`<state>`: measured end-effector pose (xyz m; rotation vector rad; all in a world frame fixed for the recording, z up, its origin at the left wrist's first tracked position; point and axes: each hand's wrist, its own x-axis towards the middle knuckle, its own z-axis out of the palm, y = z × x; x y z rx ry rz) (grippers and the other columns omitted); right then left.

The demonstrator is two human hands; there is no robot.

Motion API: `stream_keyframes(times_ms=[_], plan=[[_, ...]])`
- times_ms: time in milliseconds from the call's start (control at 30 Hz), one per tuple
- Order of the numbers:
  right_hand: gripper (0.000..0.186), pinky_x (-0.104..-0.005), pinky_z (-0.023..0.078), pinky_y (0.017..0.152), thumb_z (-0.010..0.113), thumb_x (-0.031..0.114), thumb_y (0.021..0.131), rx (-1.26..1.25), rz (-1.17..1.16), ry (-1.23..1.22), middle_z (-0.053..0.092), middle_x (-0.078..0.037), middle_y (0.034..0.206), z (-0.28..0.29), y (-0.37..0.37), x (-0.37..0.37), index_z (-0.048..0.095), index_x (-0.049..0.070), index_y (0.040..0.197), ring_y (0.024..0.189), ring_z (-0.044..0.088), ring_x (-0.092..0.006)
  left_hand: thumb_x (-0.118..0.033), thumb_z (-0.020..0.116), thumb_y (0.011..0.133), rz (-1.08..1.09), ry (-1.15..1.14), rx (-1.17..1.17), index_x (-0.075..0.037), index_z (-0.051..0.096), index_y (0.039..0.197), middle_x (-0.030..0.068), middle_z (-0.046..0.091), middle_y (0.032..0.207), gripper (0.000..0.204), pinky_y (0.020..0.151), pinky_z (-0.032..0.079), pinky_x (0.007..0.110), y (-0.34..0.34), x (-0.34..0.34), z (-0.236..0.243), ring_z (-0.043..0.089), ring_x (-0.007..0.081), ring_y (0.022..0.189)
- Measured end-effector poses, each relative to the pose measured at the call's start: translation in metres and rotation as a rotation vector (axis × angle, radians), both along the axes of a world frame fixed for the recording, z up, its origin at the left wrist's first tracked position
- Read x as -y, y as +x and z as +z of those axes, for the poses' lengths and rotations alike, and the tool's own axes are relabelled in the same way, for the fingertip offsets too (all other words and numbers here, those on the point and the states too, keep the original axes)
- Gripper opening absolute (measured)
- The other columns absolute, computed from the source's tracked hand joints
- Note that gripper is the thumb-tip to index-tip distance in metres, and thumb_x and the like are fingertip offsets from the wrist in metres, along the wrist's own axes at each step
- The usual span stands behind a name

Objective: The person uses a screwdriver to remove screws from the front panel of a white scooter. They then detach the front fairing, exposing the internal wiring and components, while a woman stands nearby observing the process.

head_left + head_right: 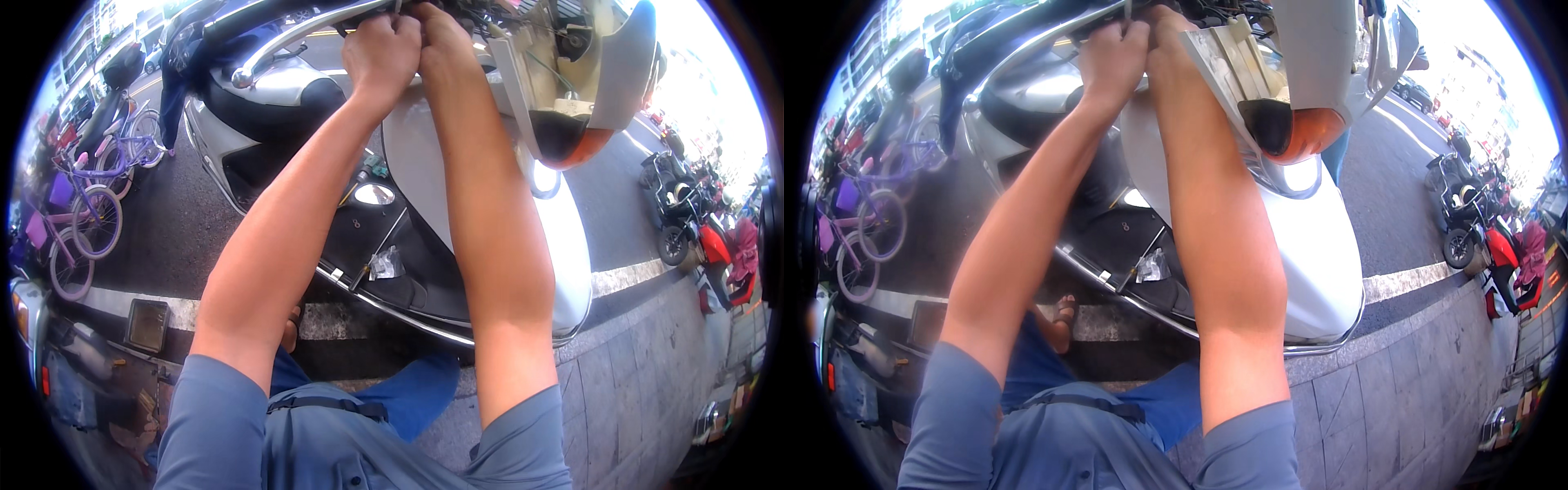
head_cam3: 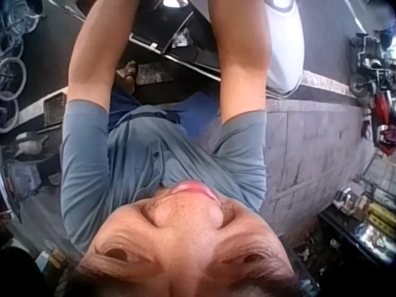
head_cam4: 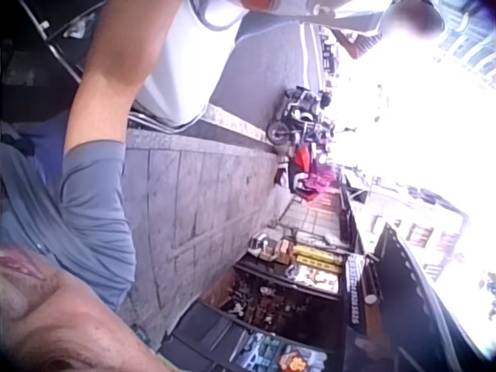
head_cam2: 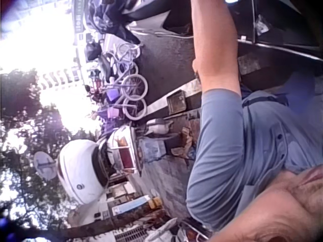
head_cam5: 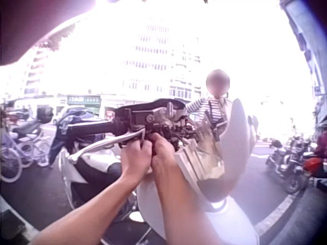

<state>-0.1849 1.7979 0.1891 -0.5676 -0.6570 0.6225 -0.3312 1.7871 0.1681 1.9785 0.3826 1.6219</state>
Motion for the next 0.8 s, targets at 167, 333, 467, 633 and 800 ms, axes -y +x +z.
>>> stream_keyframes(times_ms=[167, 333, 467, 633, 800], plan=[[0.012, -0.0354, 0.056, 0.063, 0.060, 0.008, 0.091, -0.030, -0.064, -0.001, 0.068, -0.006, 0.078, 0.002, -0.021, 0.005, 0.069, 0.007, 0.082, 0.070, 0.066, -0.0204, -0.033, 0.054, 0.089, -0.003, 0.014, 0.053, -0.004, 0.075, 0.085, 0.0232, 0.072, 0.084, 0.036, 0.087, 0.051, 0.050, 0.004, -0.007, -0.006, 0.068, 0.0452, 0.087], [0.017, -0.0316, 0.040, 0.049, 0.066, 0.012, 0.092, -0.064, -0.332, -0.091, 0.067, -0.010, 0.081, 0.007, -0.051, 0.023, 0.070, -0.003, 0.100, 0.059, 0.056, -0.0181, -0.035, 0.055, 0.091, -0.005, 0.059, 0.106, 0.000, 0.070, 0.085, 0.0203, 0.069, 0.076, 0.038, 0.074, 0.050, 0.044, 0.002, -0.017, -0.012, 0.067, 0.0381, 0.074], [0.021, -0.0315, 0.041, 0.050, 0.065, 0.017, 0.094, -0.022, -0.340, -0.153, 0.070, -0.013, 0.087, 0.007, -0.043, 0.026, 0.071, -0.001, 0.104, 0.055, 0.051, -0.0191, -0.033, 0.056, 0.090, -0.051, 0.084, 0.151, -0.004, 0.070, 0.082, 0.0215, 0.069, 0.079, 0.034, 0.075, 0.051, 0.049, -0.015, -0.013, -0.022, 0.068, 0.0432, 0.082], [0.022, -0.0324, 0.041, 0.051, 0.062, 0.018, 0.097, 0.303, -0.432, -0.068, 0.069, -0.012, 0.086, -0.012, -0.013, 0.033, 0.070, 0.000, 0.105, 0.055, 0.047, -0.0191, -0.031, 0.057, 0.097, -0.202, 0.176, -0.024, -0.002, 0.067, 0.105, 0.0172, 0.067, 0.080, 0.032, 0.071, 0.050, 0.039, -0.033, -0.015, -0.023, 0.064, 0.0259, 0.073], [0.019, -0.0339, 0.040, 0.053, 0.062, 0.019, 0.098, -0.014, -0.261, -0.144, 0.070, -0.009, 0.085, 0.006, -0.068, 0.048, 0.071, 0.003, 0.103, 0.061, 0.051, -0.0187, -0.030, 0.057, 0.099, -0.372, 0.142, -0.038, -0.004, 0.062, 0.127, 0.0092, 0.070, 0.086, 0.038, 0.071, 0.053, 0.031, -0.048, -0.026, -0.039, 0.065, 0.0156, 0.077]])
